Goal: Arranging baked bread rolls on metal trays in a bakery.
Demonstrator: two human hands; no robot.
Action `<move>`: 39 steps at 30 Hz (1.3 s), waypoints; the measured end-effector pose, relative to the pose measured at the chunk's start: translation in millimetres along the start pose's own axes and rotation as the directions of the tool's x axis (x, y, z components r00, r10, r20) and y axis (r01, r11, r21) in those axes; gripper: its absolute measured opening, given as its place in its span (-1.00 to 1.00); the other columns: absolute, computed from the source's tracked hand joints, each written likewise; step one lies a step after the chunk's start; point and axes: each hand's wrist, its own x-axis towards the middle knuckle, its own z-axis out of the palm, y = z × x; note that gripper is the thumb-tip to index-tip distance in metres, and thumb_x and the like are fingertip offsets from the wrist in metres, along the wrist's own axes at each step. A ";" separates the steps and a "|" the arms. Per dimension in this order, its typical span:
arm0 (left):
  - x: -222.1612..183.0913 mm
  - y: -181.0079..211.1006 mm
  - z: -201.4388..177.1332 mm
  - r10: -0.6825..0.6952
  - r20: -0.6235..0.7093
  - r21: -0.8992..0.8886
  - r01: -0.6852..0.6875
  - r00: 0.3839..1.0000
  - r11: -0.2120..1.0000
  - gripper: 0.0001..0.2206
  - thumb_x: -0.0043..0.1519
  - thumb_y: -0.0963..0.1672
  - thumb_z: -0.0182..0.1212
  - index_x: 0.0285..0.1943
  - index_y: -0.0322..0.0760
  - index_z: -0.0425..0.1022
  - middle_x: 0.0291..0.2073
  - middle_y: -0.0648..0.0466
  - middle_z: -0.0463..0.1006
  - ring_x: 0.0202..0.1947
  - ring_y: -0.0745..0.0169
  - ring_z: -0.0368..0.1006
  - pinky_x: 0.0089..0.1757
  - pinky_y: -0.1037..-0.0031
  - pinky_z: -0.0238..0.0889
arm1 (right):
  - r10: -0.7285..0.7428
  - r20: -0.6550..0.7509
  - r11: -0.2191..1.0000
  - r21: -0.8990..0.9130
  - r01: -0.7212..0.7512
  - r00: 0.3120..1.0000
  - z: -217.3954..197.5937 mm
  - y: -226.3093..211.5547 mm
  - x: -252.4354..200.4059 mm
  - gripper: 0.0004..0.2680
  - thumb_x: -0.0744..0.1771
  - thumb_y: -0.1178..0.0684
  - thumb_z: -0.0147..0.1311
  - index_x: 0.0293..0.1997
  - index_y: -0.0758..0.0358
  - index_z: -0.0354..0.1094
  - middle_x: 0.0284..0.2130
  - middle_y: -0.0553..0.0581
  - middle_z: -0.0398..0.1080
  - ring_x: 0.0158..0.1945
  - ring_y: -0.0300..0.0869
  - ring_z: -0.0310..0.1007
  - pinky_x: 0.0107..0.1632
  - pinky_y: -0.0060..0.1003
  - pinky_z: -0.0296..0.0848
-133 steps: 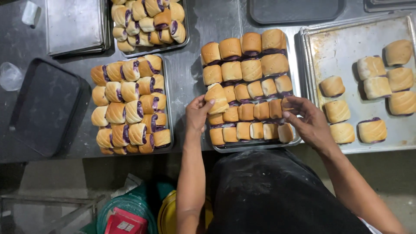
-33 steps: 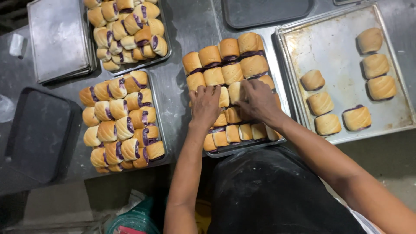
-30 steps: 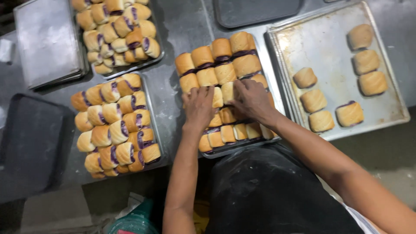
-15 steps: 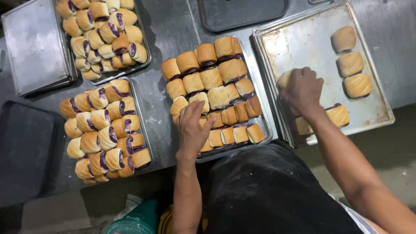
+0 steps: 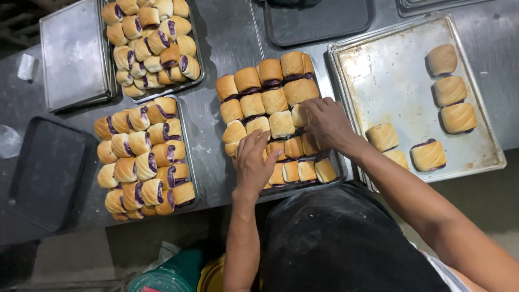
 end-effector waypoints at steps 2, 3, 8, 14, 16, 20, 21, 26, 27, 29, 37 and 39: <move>-3.9 -6.5 -0.9 -0.015 0.007 0.012 0.015 1.000 1.000 -0.53 0.06 -0.08 0.46 0.15 -0.33 0.55 0.14 -0.08 0.51 0.17 -0.10 0.37 0.13 0.17 0.22 | -0.040 -0.040 0.999 0.024 0.040 0.998 0.3 2.0 -1.4 -0.53 0.17 0.06 0.36 0.18 0.23 0.33 0.01 0.19 0.45 0.03 0.10 0.42 -0.01 -0.02 0.32; -4.1 -7.0 -0.6 -0.014 0.003 0.011 0.014 1.000 1.000 -0.53 0.06 -0.08 0.46 0.15 -0.33 0.55 0.14 -0.08 0.51 0.17 -0.10 0.37 0.13 0.17 0.22 | -0.042 -0.041 0.999 0.020 0.043 0.998 -5.3 -2.7 0.4 -0.53 0.17 0.06 0.36 0.18 0.23 0.33 0.01 0.19 0.45 0.03 0.10 0.42 -0.01 -0.02 0.32; -3.5 -13.6 4.0 -0.005 0.022 -0.018 0.005 1.000 1.000 -0.55 0.09 -0.09 0.45 0.15 -0.33 0.54 0.14 -0.09 0.50 0.16 -0.10 0.37 0.13 0.16 0.21 | 0.148 0.019 0.985 -0.091 -0.146 0.989 -27.9 -29.5 1.9 -0.66 0.24 -0.12 0.40 -0.08 0.20 0.35 -0.32 0.24 0.44 -0.25 0.10 0.45 -0.17 0.05 0.33; 4.4 -8.2 14.6 0.054 0.039 -0.007 -0.054 0.998 0.999 -0.54 0.08 -0.08 0.45 0.15 -0.33 0.53 0.13 -0.10 0.49 0.19 -0.12 0.35 0.12 0.11 0.17 | 0.091 -0.071 0.995 -0.034 -0.094 0.993 -8.2 -22.6 -8.5 -0.67 0.23 -0.08 0.34 -0.07 0.24 0.33 -0.31 0.27 0.40 -0.30 0.11 0.44 -0.26 0.00 0.38; 6.5 -6.4 17.9 0.086 0.037 -0.013 -0.086 0.996 0.996 -0.54 0.08 -0.09 0.44 0.16 -0.32 0.53 0.14 -0.10 0.49 0.19 -0.11 0.34 0.12 0.11 0.17 | 0.104 -0.104 0.994 -0.035 -0.108 0.989 5.5 -20.1 -9.0 -0.71 0.25 -0.07 0.33 -0.09 0.21 0.34 -0.30 0.24 0.42 -0.28 0.10 0.45 -0.24 0.01 0.39; 9.3 -4.7 19.2 0.152 0.047 -0.037 -0.150 0.987 0.988 -0.55 0.10 -0.09 0.43 0.17 -0.31 0.52 0.14 -0.10 0.48 0.18 -0.12 0.35 0.12 0.12 0.19 | 0.135 -0.155 0.990 -0.009 -0.138 0.979 8.0 -27.1 -7.8 -0.77 0.26 -0.06 0.32 -0.15 0.15 0.36 -0.30 0.18 0.45 -0.24 0.09 0.48 -0.21 0.06 0.37; 9.8 -2.7 16.5 0.174 0.054 -0.047 -0.172 0.983 0.984 -0.55 0.10 -0.09 0.43 0.17 -0.31 0.52 0.14 -0.10 0.48 0.18 -0.12 0.35 0.12 0.12 0.19 | 0.151 -0.169 0.988 -0.018 -0.156 0.974 0.6 -25.2 -11.1 -0.77 0.26 -0.06 0.32 -0.15 0.15 0.36 -0.30 0.18 0.45 -0.24 0.09 0.48 -0.21 0.06 0.37; 3.6 2.1 7.4 0.094 0.083 -0.050 -0.090 0.992 0.995 -0.58 0.13 -0.08 0.43 0.14 -0.34 0.53 0.13 -0.14 0.49 0.15 -0.18 0.36 0.10 0.10 0.21 | 0.165 -0.201 0.977 -0.103 -0.189 0.966 -24.6 5.1 -51.5 -0.69 0.24 -0.05 0.28 -0.03 0.29 0.41 -0.31 0.27 0.43 -0.22 0.15 0.43 -0.20 0.07 0.36; 1.1 -0.4 10.9 0.105 0.088 -0.058 -0.100 0.991 0.993 -0.58 0.13 -0.08 0.43 0.14 -0.34 0.53 0.13 -0.14 0.49 0.15 -0.18 0.36 0.10 0.10 0.21 | 0.174 -0.206 0.974 -0.111 -0.199 0.963 -26.4 19.8 -71.5 -0.69 0.24 -0.05 0.28 -0.03 0.29 0.41 -0.31 0.27 0.43 -0.22 0.15 0.43 -0.20 0.07 0.36; -1.4 -4.8 17.4 0.106 0.076 -0.085 -0.100 0.991 0.991 -0.59 0.15 -0.10 0.42 0.15 -0.36 0.53 0.12 -0.15 0.51 0.13 -0.18 0.39 0.10 0.13 0.25 | 0.309 -0.146 0.895 -0.290 -0.339 0.940 -31.8 50.3 -107.1 -0.75 0.26 -0.08 0.24 -0.13 0.25 0.42 -0.31 0.26 0.42 -0.22 0.14 0.43 -0.15 0.04 0.41; 38.9 50.5 89.0 0.387 0.127 -0.212 -0.356 0.913 0.910 -0.59 0.13 -0.10 0.41 0.15 -0.36 0.51 0.08 -0.15 0.52 0.08 -0.17 0.44 0.02 0.14 0.34 | 0.679 0.054 0.648 -0.513 -0.563 0.732 -63.3 37.0 -163.0 -0.51 0.18 -0.49 0.20 -0.20 0.19 0.43 -0.32 0.20 0.46 -0.19 0.07 0.50 -0.30 0.01 0.47; 50.1 71.1 118.6 0.500 0.159 -0.244 -0.457 0.851 0.855 -0.58 0.15 -0.11 0.40 0.18 -0.34 0.49 0.08 -0.16 0.51 0.06 -0.18 0.44 0.00 0.12 0.35 | 0.689 0.065 0.648 -0.501 -0.574 0.721 -57.1 35.3 -167.2 -0.47 0.17 -0.54 0.18 -0.18 0.20 0.41 -0.30 0.20 0.46 -0.17 0.06 0.50 -0.32 0.01 0.48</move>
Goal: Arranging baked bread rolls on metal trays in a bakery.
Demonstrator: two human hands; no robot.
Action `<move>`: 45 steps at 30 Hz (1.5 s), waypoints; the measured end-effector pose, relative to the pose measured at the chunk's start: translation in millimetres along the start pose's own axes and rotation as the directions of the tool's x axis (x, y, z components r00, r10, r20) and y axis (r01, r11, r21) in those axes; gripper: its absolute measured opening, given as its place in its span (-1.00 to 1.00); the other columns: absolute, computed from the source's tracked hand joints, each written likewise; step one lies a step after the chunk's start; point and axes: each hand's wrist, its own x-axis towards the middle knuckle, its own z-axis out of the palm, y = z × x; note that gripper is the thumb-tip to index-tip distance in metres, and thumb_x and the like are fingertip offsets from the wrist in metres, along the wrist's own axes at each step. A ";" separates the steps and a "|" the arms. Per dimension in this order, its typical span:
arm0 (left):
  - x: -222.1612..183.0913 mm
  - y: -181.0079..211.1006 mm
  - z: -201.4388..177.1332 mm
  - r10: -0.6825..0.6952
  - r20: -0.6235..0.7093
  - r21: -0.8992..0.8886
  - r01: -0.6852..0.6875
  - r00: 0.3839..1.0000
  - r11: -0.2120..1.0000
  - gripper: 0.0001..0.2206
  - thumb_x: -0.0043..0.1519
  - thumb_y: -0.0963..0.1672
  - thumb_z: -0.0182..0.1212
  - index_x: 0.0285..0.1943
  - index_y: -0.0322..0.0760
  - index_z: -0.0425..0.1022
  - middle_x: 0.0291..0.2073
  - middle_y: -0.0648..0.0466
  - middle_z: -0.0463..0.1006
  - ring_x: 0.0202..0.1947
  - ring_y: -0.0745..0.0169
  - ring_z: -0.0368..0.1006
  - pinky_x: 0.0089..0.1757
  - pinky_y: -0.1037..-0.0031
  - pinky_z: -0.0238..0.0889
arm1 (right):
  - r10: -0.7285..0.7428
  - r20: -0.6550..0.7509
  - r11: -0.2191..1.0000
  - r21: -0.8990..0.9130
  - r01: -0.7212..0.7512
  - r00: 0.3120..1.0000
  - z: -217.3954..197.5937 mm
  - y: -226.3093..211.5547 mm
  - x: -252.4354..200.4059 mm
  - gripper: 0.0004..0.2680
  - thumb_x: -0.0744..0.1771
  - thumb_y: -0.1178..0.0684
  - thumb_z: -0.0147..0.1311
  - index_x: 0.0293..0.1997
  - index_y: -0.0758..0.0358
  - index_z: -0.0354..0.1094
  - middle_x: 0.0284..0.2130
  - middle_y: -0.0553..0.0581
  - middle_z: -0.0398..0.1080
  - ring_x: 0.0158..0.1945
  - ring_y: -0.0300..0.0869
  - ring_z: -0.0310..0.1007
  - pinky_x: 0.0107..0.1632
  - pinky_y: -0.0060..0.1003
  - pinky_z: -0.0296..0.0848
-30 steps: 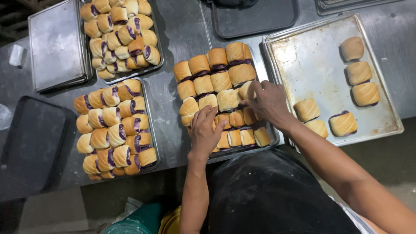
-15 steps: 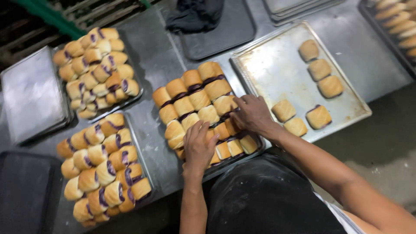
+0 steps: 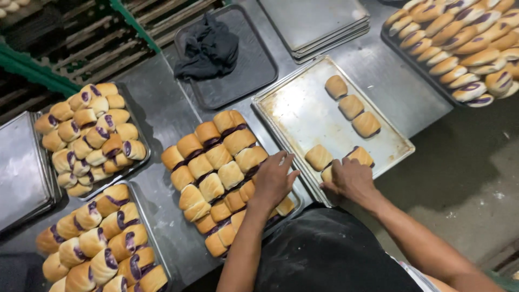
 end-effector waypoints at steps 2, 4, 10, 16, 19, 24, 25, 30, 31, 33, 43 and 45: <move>26.2 8.4 28.6 0.086 0.183 0.003 -0.088 0.979 0.996 -0.56 0.14 -0.10 0.40 0.18 -0.31 0.43 0.08 -0.16 0.49 0.09 -0.21 0.41 -0.06 0.08 0.34 | -0.009 -0.001 0.999 0.047 0.009 1.000 14.2 2.2 0.0 -0.49 0.16 -0.47 0.21 -0.09 0.18 0.37 -0.28 0.21 0.46 -0.16 0.08 0.49 -0.32 0.00 0.48; 39.4 4.0 62.9 0.090 0.251 0.034 -0.101 0.964 0.994 -0.54 0.13 -0.11 0.39 0.21 -0.30 0.42 0.09 -0.16 0.48 0.09 -0.22 0.40 -0.04 0.08 0.34 | -0.038 -0.043 0.998 0.051 0.041 0.998 23.9 8.1 -2.2 -0.51 0.17 -0.42 0.23 -0.07 0.19 0.35 -0.27 0.20 0.45 -0.15 0.07 0.48 -0.31 0.00 0.48; 52.4 0.4 118.5 -0.035 0.289 0.116 0.001 0.957 0.993 -0.47 0.15 -0.02 0.39 0.25 -0.32 0.37 0.13 -0.21 0.43 0.07 -0.28 0.36 -0.04 0.04 0.33 | -0.064 -0.094 0.971 0.224 0.084 0.994 12.2 45.0 -4.1 -0.53 0.16 -0.25 0.31 0.05 0.19 0.34 -0.17 0.22 0.46 -0.07 0.08 0.48 -0.18 -0.02 0.50; 66.2 50.4 91.3 -0.319 0.472 0.294 0.194 0.822 0.936 -0.23 0.02 0.09 0.48 0.31 -0.37 0.24 0.05 -0.24 0.41 0.08 -0.29 0.33 -0.07 0.01 0.34 | 0.159 0.055 0.400 0.909 -0.115 0.986 20.0 88.0 -2.2 -0.49 0.21 -0.07 0.34 0.25 0.23 0.26 -0.18 0.14 0.48 -0.19 -0.17 0.50 -0.12 -0.26 0.52; 58.3 34.4 117.4 -0.306 0.415 0.327 0.173 0.857 0.929 -0.33 0.02 0.03 0.50 0.22 -0.38 0.31 0.04 -0.22 0.42 0.06 -0.28 0.35 -0.09 0.03 0.36 | 0.174 0.107 0.088 0.988 -0.124 0.979 20.5 97.0 9.1 -0.55 0.24 0.04 0.30 0.23 0.26 0.24 -0.20 0.10 0.46 -0.20 -0.26 0.46 -0.16 -0.32 0.51; 52.9 28.9 113.7 -0.275 0.377 0.311 0.159 0.884 0.937 -0.42 -0.01 -0.05 0.49 0.16 -0.29 0.36 0.00 -0.21 0.43 0.04 -0.27 0.36 -0.11 0.04 0.36 | 0.099 0.091 -0.223 0.972 -0.067 0.991 12.6 98.7 21.5 -0.65 0.30 0.12 0.22 0.21 0.35 0.29 -0.21 0.09 0.44 -0.22 -0.27 0.43 -0.20 -0.38 0.43; 49.7 27.1 111.6 -0.258 0.355 0.266 0.167 0.899 0.949 -0.41 -0.03 -0.05 0.50 0.17 -0.27 0.38 -0.01 -0.20 0.44 0.04 -0.27 0.35 -0.09 0.04 0.36 | 0.078 0.086 -0.270 0.961 -0.062 0.993 12.2 97.0 24.3 -0.66 0.31 0.15 0.21 0.20 0.34 0.28 -0.22 0.08 0.44 -0.22 -0.28 0.43 -0.21 -0.39 0.43; 30.2 14.3 100.1 -0.177 0.078 -0.103 0.185 0.981 0.977 -0.27 -0.09 -0.03 0.62 0.26 -0.32 0.39 -0.04 -0.17 0.50 -0.01 -0.18 0.39 -0.02 0.09 0.35 | 0.016 0.170 -0.355 0.922 -0.154 0.985 47.2 112.0 43.9 -0.69 0.33 0.13 0.16 0.21 0.22 0.29 -0.25 0.01 0.41 -0.25 -0.31 0.41 -0.27 -0.43 0.38; 26.1 15.8 90.9 -0.323 0.182 -0.451 0.371 0.929 0.812 -0.27 -0.06 -0.05 0.59 0.31 -0.31 0.35 -0.03 -0.06 0.51 -0.03 0.02 0.45 -0.04 0.23 0.40 | -0.020 0.173 -0.468 0.869 -0.162 0.985 58.5 114.6 47.7 -0.72 0.39 0.10 0.15 0.24 0.23 0.29 -0.25 -0.02 0.38 -0.25 -0.34 0.38 -0.27 -0.43 0.38; 14.0 17.0 71.3 -0.450 0.304 -0.710 0.515 0.840 0.480 -0.26 -0.02 -0.07 0.57 0.36 -0.30 0.31 -0.03 0.04 0.52 -0.05 0.23 0.50 -0.05 0.36 0.45 | -0.098 0.196 -0.564 0.797 -0.217 0.976 58.4 111.5 54.5 -0.76 0.45 0.08 0.14 0.27 0.23 0.29 -0.25 -0.05 0.34 -0.25 -0.37 0.36 -0.26 -0.44 0.38; -103.4 40.4 6.8 -0.639 0.064 -0.983 0.158 0.767 0.092 -0.23 0.21 -0.10 0.45 0.63 -0.33 0.18 0.15 0.12 0.47 0.10 0.30 0.45 0.11 0.47 0.37 | -0.414 0.119 -0.493 0.805 -0.332 0.902 -19.1 20.8 85.3 -0.63 0.45 -0.04 0.03 0.43 0.14 0.10 0.09 0.20 0.43 0.15 0.20 0.49 0.19 0.16 0.47; -121.5 50.7 -8.8 -0.705 0.050 -0.981 0.167 0.708 0.098 -0.23 0.17 -0.13 0.45 0.60 -0.33 0.18 0.17 0.13 0.46 0.07 0.31 0.45 0.06 0.47 0.39 | -0.455 0.117 -0.501 0.787 -0.362 0.883 -20.5 2.0 87.1 -0.62 0.45 -0.02 0.06 0.46 0.18 0.10 0.13 0.23 0.41 0.20 0.25 0.46 0.24 0.18 0.48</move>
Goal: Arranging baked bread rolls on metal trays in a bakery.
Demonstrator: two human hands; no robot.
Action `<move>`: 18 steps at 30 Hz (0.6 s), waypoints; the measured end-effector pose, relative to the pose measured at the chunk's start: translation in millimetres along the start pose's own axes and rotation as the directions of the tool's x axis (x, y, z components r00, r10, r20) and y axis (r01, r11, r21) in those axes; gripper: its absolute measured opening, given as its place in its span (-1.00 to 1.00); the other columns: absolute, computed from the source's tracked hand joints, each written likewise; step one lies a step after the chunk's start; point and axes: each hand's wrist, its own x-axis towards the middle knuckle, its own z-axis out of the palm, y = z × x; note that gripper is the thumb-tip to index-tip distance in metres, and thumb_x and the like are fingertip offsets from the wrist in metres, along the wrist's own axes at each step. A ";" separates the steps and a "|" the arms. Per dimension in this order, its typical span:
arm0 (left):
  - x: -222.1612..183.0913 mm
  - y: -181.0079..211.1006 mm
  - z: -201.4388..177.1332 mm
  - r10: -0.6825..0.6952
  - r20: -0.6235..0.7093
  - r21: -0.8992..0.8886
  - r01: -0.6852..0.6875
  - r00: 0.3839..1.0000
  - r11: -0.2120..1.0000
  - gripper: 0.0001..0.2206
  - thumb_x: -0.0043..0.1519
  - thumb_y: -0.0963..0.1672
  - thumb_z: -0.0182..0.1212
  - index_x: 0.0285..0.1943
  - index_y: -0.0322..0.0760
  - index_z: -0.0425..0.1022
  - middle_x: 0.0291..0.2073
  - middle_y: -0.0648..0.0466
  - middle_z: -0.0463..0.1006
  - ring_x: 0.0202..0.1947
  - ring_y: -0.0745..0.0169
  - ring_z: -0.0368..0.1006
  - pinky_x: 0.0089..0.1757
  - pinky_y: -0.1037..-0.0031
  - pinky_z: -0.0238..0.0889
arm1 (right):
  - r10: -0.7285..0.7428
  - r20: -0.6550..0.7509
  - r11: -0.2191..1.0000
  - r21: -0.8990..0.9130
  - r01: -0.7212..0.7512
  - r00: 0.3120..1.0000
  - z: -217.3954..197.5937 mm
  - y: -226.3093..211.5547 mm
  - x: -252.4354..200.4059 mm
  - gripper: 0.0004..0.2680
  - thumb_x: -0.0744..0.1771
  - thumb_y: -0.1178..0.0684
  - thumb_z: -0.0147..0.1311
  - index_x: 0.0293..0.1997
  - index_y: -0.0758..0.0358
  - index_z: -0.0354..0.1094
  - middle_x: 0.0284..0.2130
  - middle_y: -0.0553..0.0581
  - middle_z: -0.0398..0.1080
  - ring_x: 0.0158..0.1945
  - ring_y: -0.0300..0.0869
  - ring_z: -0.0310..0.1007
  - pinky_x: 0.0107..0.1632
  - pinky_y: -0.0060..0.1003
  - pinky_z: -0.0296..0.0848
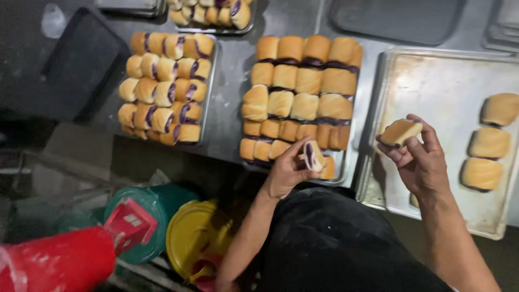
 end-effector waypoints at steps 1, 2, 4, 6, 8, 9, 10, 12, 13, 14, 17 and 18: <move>-9.7 11.1 -1.5 0.014 -0.058 0.008 -0.014 0.998 1.000 -0.20 0.10 -0.19 0.47 0.56 -0.31 0.14 0.14 0.12 0.45 0.05 0.27 0.49 0.05 0.44 0.42 | 0.018 0.043 0.999 -0.040 -0.016 0.999 8.3 4.3 4.8 -0.59 0.42 0.04 0.10 0.46 0.16 0.09 0.11 0.24 0.41 0.19 0.20 0.46 0.25 0.14 0.48; -17.8 21.6 -2.1 0.026 -0.105 0.014 -0.025 0.994 1.000 -0.17 0.03 -0.24 0.49 0.51 -0.28 0.11 0.11 0.10 0.43 0.04 0.23 0.52 0.04 0.40 0.46 | 0.027 0.079 0.996 -0.082 -0.020 0.997 15.6 6.9 6.9 -0.56 0.39 0.09 0.15 0.46 0.15 0.09 0.10 0.26 0.42 0.18 0.15 0.47 0.26 0.11 0.48; -31.1 22.9 -25.4 0.026 -0.179 0.042 -0.018 0.983 0.999 -0.19 0.05 -0.27 0.46 0.52 -0.32 0.11 0.11 0.06 0.45 0.03 0.20 0.53 0.05 0.41 0.45 | 0.036 0.082 0.988 -0.150 -0.024 0.996 32.9 17.7 9.6 -0.53 0.37 0.16 0.15 0.49 0.18 0.10 0.15 0.22 0.39 0.17 0.10 0.47 0.17 -0.01 0.45; -38.8 21.5 -53.6 0.027 -0.241 0.066 -0.011 0.970 0.998 -0.20 0.06 -0.29 0.43 0.52 -0.35 0.12 0.11 0.01 0.47 0.02 0.18 0.55 0.07 0.41 0.45 | 0.035 0.079 0.975 -0.222 -0.017 0.996 53.3 26.9 10.0 -0.50 0.35 0.22 0.16 0.51 0.22 0.11 0.19 0.18 0.36 0.16 0.05 0.46 0.09 -0.12 0.42; -42.4 16.8 -86.2 0.222 -0.338 0.426 -0.062 0.915 0.903 -0.27 0.09 -0.31 0.45 0.50 -0.47 0.22 0.15 -0.01 0.46 0.07 0.19 0.49 0.05 0.39 0.45 | 0.050 0.100 0.945 -0.326 -0.015 0.994 77.0 35.3 8.3 -0.51 0.32 0.25 0.13 0.45 0.23 0.10 0.19 0.19 0.35 0.17 -0.07 0.48 0.14 -0.16 0.57; -40.0 22.3 -97.2 0.219 -0.332 0.422 -0.064 0.918 0.905 -0.27 0.09 -0.31 0.45 0.50 -0.47 0.22 0.15 -0.01 0.46 0.07 0.19 0.49 0.05 0.39 0.45 | 0.045 0.095 0.944 -0.330 -0.011 0.994 81.5 43.7 9.7 -0.51 0.32 0.25 0.13 0.45 0.23 0.10 0.19 0.19 0.35 0.17 -0.07 0.48 0.14 -0.16 0.57; -38.8 27.1 -106.8 0.323 -0.320 0.606 -0.070 0.891 0.793 -0.30 0.10 -0.29 0.43 0.48 -0.42 0.23 0.17 -0.04 0.44 0.09 0.09 0.53 0.02 0.35 0.50 | 0.075 0.069 0.945 -0.323 -0.049 0.995 85.8 51.0 9.3 -0.53 0.33 0.24 0.13 0.43 0.25 0.11 0.15 0.25 0.36 0.09 -0.02 0.50 0.05 -0.17 0.57; -36.5 47.5 -116.5 0.418 -0.283 0.756 -0.067 0.863 0.651 -0.33 0.11 -0.28 0.41 0.45 -0.37 0.24 0.18 -0.08 0.42 0.11 -0.02 0.56 -0.01 0.31 0.54 | 0.103 0.038 0.943 -0.322 -0.085 0.994 95.5 64.2 8.8 -0.55 0.34 0.22 0.13 0.42 0.28 0.12 0.10 0.30 0.38 0.02 0.04 0.52 -0.03 -0.19 0.57; -35.3 63.3 -116.5 0.439 -0.208 0.904 0.000 0.874 0.427 -0.32 0.06 -0.24 0.44 0.41 -0.33 0.23 0.17 -0.12 0.43 0.08 -0.18 0.51 -0.04 0.19 0.48 | 0.087 -0.001 0.937 -0.341 -0.082 0.996 100.8 69.9 8.7 -0.56 0.34 0.20 0.15 0.40 0.30 0.12 0.10 0.30 0.38 0.03 0.03 0.50 -0.03 -0.17 0.58; -33.5 80.2 -117.2 0.441 -0.129 0.984 0.059 0.888 0.168 -0.30 0.01 -0.21 0.46 0.38 -0.30 0.23 0.16 -0.16 0.44 0.05 -0.35 0.46 -0.07 0.08 0.41 | 0.069 -0.038 0.930 -0.359 -0.077 0.997 106.9 75.5 9.8 -0.57 0.34 0.17 0.16 0.38 0.33 0.12 0.10 0.30 0.37 0.05 0.02 0.48 -0.04 -0.15 0.59; -21.6 88.6 -137.1 0.230 -0.133 0.983 0.099 0.964 0.154 -0.43 0.07 -0.18 0.40 0.28 -0.20 0.27 0.12 -0.10 0.44 0.02 -0.36 0.46 -0.06 -0.04 0.37 | 0.036 -0.055 0.805 -0.590 -0.062 0.998 137.6 82.1 5.8 -0.55 0.31 0.14 0.20 0.33 0.37 0.11 0.14 0.28 0.36 0.14 -0.06 0.42 -0.08 -0.16 0.55; -18.9 90.1 -140.8 0.225 -0.128 0.983 0.093 0.966 0.159 -0.43 0.07 -0.18 0.40 0.28 -0.20 0.27 0.12 -0.10 0.44 0.02 -0.36 0.46 -0.06 -0.04 0.37 | 0.032 -0.063 0.803 -0.593 -0.064 0.997 151.8 83.2 4.6 -0.55 0.31 0.14 0.20 0.33 0.37 0.11 0.14 0.28 0.36 0.14 -0.06 0.42 -0.08 -0.16 0.55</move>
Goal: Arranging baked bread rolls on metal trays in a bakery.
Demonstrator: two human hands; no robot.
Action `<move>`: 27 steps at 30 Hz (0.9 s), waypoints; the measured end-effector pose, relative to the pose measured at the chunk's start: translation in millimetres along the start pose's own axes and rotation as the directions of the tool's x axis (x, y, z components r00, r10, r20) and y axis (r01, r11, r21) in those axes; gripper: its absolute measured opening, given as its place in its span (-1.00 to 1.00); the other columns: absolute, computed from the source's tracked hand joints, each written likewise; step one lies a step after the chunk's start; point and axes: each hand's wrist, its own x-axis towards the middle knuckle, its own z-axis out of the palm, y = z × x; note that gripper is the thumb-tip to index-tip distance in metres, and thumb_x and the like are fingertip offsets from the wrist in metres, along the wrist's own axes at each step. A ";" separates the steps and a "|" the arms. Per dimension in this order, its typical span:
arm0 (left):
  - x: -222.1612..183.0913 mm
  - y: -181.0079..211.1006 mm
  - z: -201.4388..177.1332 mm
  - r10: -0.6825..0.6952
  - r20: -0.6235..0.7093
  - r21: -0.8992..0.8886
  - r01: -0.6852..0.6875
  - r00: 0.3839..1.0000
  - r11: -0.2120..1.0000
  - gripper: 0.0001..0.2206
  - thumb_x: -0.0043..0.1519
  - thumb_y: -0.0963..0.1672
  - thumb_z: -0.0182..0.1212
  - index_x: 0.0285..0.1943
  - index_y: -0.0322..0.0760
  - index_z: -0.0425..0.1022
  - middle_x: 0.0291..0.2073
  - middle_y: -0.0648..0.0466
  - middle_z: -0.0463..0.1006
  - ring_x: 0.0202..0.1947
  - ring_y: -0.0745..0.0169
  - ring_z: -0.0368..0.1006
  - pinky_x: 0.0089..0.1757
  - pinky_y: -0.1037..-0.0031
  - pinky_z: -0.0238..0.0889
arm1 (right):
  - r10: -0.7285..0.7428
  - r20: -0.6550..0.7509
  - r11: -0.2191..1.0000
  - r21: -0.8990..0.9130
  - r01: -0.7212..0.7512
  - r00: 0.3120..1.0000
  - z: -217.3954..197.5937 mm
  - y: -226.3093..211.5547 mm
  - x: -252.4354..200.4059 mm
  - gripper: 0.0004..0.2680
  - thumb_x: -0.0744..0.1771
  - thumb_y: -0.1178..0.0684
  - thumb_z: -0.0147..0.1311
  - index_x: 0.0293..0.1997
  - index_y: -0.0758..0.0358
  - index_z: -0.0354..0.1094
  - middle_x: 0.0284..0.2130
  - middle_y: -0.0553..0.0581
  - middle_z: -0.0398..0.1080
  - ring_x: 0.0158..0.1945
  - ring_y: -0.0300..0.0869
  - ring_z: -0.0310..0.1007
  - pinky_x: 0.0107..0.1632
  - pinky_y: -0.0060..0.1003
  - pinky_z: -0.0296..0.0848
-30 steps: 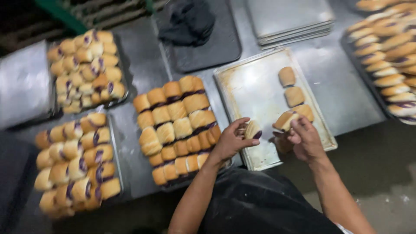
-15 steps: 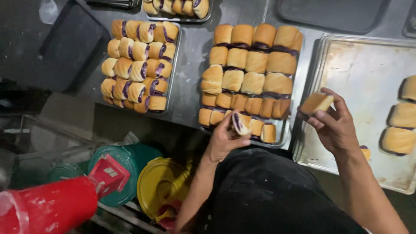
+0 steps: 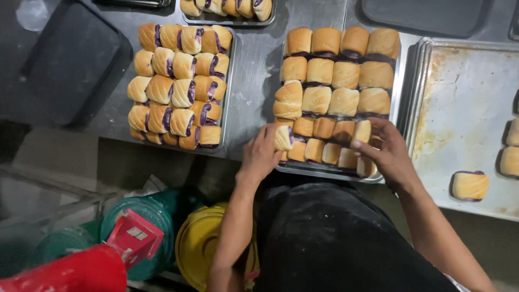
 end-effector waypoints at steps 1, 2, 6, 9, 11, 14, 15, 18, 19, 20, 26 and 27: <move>3.8 -2.5 -0.8 0.077 -0.006 0.003 -0.077 0.997 0.997 -0.43 0.06 -0.19 0.39 0.27 -0.20 0.26 0.15 -0.10 0.42 0.02 -0.36 0.46 -0.07 -0.03 0.38 | 0.011 -0.001 0.990 -0.140 -0.011 1.000 11.3 -7.5 -1.6 -0.53 0.30 0.15 0.23 0.33 0.36 0.10 0.14 0.28 0.33 0.13 -0.06 0.43 -0.05 -0.19 0.56; 8.7 -5.2 -1.6 0.158 -0.008 0.007 -0.158 0.987 0.987 -0.43 0.05 -0.20 0.39 0.26 -0.21 0.26 0.18 -0.11 0.39 0.02 -0.37 0.46 -0.07 -0.02 0.38 | 0.022 -0.008 0.961 -0.274 -0.023 1.000 22.8 -14.5 -3.4 -0.51 0.28 0.15 0.26 0.33 0.34 0.09 0.15 0.28 0.30 0.12 -0.06 0.43 -0.02 -0.21 0.57; 20.9 -10.1 -4.2 0.208 0.059 -0.024 -0.207 0.976 0.978 -0.42 0.06 -0.20 0.40 0.28 -0.19 0.27 0.21 -0.13 0.33 0.01 -0.37 0.45 -0.07 0.00 0.39 | 0.081 -0.023 0.974 -0.212 -0.084 0.996 41.2 2.9 3.0 -0.49 0.27 0.12 0.23 0.38 0.22 0.08 0.15 0.24 0.32 0.04 -0.08 0.46 -0.06 -0.22 0.54; 24.7 -15.3 -4.9 0.282 0.059 -0.047 -0.280 0.958 0.959 -0.36 0.02 -0.21 0.41 0.34 -0.19 0.28 0.20 -0.13 0.30 0.03 -0.34 0.46 -0.05 0.04 0.40 | 0.102 0.048 0.995 -0.027 -0.101 0.994 50.4 16.0 4.3 -0.49 0.26 0.11 0.27 0.37 0.23 0.13 0.12 0.31 0.36 0.03 -0.06 0.49 -0.04 -0.22 0.54; 26.1 -16.2 -8.9 0.264 0.089 -0.084 -0.257 0.960 0.963 -0.37 0.01 -0.23 0.41 0.34 -0.17 0.34 0.22 -0.14 0.29 0.03 -0.31 0.45 -0.02 0.08 0.39 | 0.064 0.072 0.997 -0.051 -0.060 0.995 60.2 15.6 2.8 -0.48 0.26 0.10 0.28 0.37 0.22 0.12 0.15 0.26 0.34 0.06 -0.10 0.46 -0.01 -0.23 0.55; 25.2 -24.3 -11.2 0.266 0.129 -0.129 -0.249 0.955 0.960 -0.39 0.05 -0.27 0.36 0.36 -0.11 0.39 0.16 -0.05 0.36 0.06 -0.18 0.47 0.01 0.15 0.40 | 0.075 0.047 0.989 -0.133 -0.068 0.996 73.8 6.8 -1.4 -0.45 0.24 0.09 0.29 0.37 0.20 0.10 0.17 0.19 0.35 0.10 -0.13 0.45 -0.06 -0.21 0.52; 25.6 -27.6 -11.8 0.271 0.133 -0.132 -0.254 0.954 0.958 -0.39 0.05 -0.27 0.36 0.36 -0.11 0.39 0.16 -0.05 0.36 0.06 -0.18 0.47 0.01 0.15 0.40 | 0.075 0.040 0.989 -0.133 -0.069 0.996 77.0 5.4 -2.4 -0.45 0.24 0.09 0.29 0.37 0.20 0.10 0.17 0.19 0.35 0.10 -0.13 0.45 -0.06 -0.21 0.52; 28.0 -31.1 -14.9 0.460 0.074 -0.109 -0.451 0.885 0.886 -0.39 0.03 -0.30 0.29 0.34 -0.06 0.43 0.19 0.00 0.39 0.14 -0.13 0.46 0.07 0.22 0.40 | 0.096 -0.013 0.963 -0.253 -0.096 0.995 82.3 5.7 -2.5 -0.46 0.24 0.05 0.30 0.37 0.20 0.13 0.09 0.22 0.41 0.03 -0.10 0.49 -0.04 -0.20 0.54; 29.0 -29.0 -18.0 0.512 0.039 -0.035 -0.511 0.858 0.859 -0.36 0.01 -0.32 0.25 0.35 -0.06 0.43 0.22 -0.01 0.40 0.16 -0.14 0.45 0.07 0.23 0.39 | 0.032 -0.018 0.923 -0.382 -0.036 0.999 82.6 9.4 -1.6 -0.45 0.23 0.01 0.32 0.37 0.18 0.15 0.08 0.22 0.42 0.02 -0.08 0.50 -0.04 -0.19 0.54; 29.7 -26.9 -21.0 0.564 0.010 0.042 -0.564 0.825 0.824 -0.33 -0.01 -0.34 0.21 0.37 -0.06 0.43 0.26 -0.02 0.41 0.19 -0.15 0.44 0.06 0.23 0.38 | -0.031 -0.015 0.863 -0.505 0.019 0.999 82.7 13.5 -1.1 -0.43 0.23 -0.03 0.34 0.37 0.16 0.17 0.07 0.23 0.43 0.01 -0.06 0.51 -0.03 -0.18 0.53; 14.4 -27.5 -13.2 0.230 0.035 -0.147 -0.223 0.973 0.964 -0.34 -0.02 -0.07 0.50 0.27 -0.36 0.36 0.10 -0.14 0.42 0.08 -0.24 0.38 0.00 0.11 0.29 | -0.249 0.016 0.442 -0.888 0.128 0.968 102.6 6.1 4.0 -0.47 0.22 -0.13 0.39 0.29 0.11 0.29 0.03 0.32 0.40 -0.13 0.10 0.52 -0.16 -0.07 0.52; 13.9 -33.7 -3.9 0.229 0.036 -0.148 -0.222 0.973 0.964 -0.34 -0.02 -0.07 0.50 0.27 -0.36 0.36 0.10 -0.14 0.42 0.08 -0.24 0.38 0.00 0.11 0.29 | -0.248 0.015 0.441 -0.888 0.127 0.969 107.2 5.4 5.2 -0.47 0.22 -0.13 0.39 0.29 0.11 0.29 0.03 0.32 0.40 -0.13 0.10 0.52 -0.16 -0.07 0.52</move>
